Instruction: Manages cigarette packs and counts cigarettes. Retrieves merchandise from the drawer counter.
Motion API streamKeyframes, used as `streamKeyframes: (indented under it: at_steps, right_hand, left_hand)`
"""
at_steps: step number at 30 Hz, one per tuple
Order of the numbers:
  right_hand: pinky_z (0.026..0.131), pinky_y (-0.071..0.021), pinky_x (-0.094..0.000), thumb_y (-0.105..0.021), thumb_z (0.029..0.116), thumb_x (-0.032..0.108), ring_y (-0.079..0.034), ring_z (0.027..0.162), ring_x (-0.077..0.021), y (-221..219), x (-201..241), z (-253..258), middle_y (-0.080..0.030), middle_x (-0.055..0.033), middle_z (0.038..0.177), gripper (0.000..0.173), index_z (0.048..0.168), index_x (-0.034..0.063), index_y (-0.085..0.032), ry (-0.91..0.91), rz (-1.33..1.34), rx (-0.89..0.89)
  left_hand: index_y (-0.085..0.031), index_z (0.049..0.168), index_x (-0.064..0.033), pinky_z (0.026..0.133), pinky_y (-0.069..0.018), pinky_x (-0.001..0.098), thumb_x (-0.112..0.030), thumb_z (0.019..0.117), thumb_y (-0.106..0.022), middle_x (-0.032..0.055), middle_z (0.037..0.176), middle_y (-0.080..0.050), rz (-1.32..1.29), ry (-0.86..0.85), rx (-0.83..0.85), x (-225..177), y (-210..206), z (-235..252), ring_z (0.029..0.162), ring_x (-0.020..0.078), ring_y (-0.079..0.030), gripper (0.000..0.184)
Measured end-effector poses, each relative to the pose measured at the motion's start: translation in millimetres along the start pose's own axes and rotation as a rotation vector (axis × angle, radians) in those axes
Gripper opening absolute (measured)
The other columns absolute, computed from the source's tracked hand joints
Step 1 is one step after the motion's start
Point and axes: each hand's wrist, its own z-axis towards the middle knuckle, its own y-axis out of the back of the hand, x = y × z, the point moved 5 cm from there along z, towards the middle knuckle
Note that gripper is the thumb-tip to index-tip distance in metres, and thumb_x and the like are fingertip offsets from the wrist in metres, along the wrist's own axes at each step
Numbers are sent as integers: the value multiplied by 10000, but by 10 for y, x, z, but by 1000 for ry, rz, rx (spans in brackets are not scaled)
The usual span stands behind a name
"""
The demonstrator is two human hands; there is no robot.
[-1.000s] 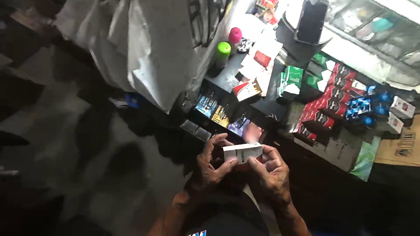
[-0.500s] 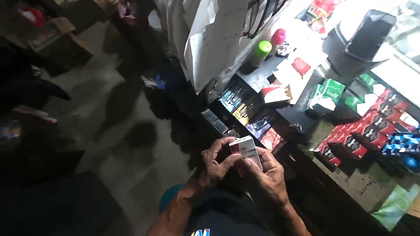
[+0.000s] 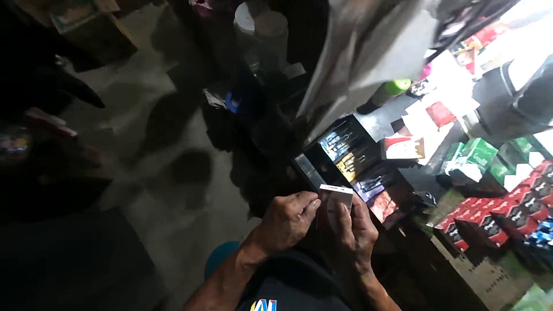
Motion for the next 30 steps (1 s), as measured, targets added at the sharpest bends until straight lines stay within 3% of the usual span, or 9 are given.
streamKeyframes:
  at_steps: [5,9,12,19,24,28,30]
  right_hand:
    - [959,-553,-191,-536,1009,73,-676,1066,-42,-620,108,93,-694,-186,1146,383,1233,-236,-541,-15,-115,-138]
    - [942,-561,-182,-526,1031,52,-676,1048,-27,-965,186,223,-690,-151,1141,339,1233,-220,-543,-85,-82,-213]
    - [874,-586,-186,-498,1032,34,-685,957,-5,-1097,148,305,-711,-50,1074,292,1235,-168,-559,-189,78,-180]
    - [827,-601,-199,-482,1042,41,-706,886,-4,-1167,55,332,-755,73,1001,245,1211,-25,-646,-269,371,21]
    - [806,-609,-223,-598,1033,184,-709,890,-37,-1175,110,229,-757,32,1079,330,1299,-7,-634,-223,473,318]
    - [793,-608,-215,-510,1056,101,-706,863,-33,-1275,76,187,-747,41,1001,239,1233,-12,-626,-316,518,214]
    - [800,-608,-216,-476,1065,82,-706,868,-34,-1351,34,176,-740,41,984,224,1216,-13,-611,-355,531,150]
  left_hand:
    - [-702,940,22,604,-571,286,-94,987,-538,116,777,-713,216,-146,36,233,429,252,662,168,-695,206]
    - [-697,893,10,578,-565,292,-95,963,-526,107,758,-695,236,-245,22,436,684,440,650,175,-680,212]
    - [-701,886,7,594,-567,283,-110,966,-529,103,749,-695,133,-249,26,591,840,515,653,157,-674,223]
    - [-711,937,23,639,-547,206,-100,973,-573,97,785,-701,6,-47,14,983,1110,430,669,80,-640,188]
    - [-713,983,20,664,-545,199,-127,1002,-561,52,801,-694,-105,166,-12,1139,1244,376,695,34,-632,212]
    - [-677,1039,45,694,-613,265,-91,1041,-523,37,860,-705,-393,272,18,1021,1271,178,738,77,-685,205]
    - [-655,1127,65,734,-635,297,-124,1047,-550,61,943,-732,-498,258,38,948,1290,95,798,107,-718,231]
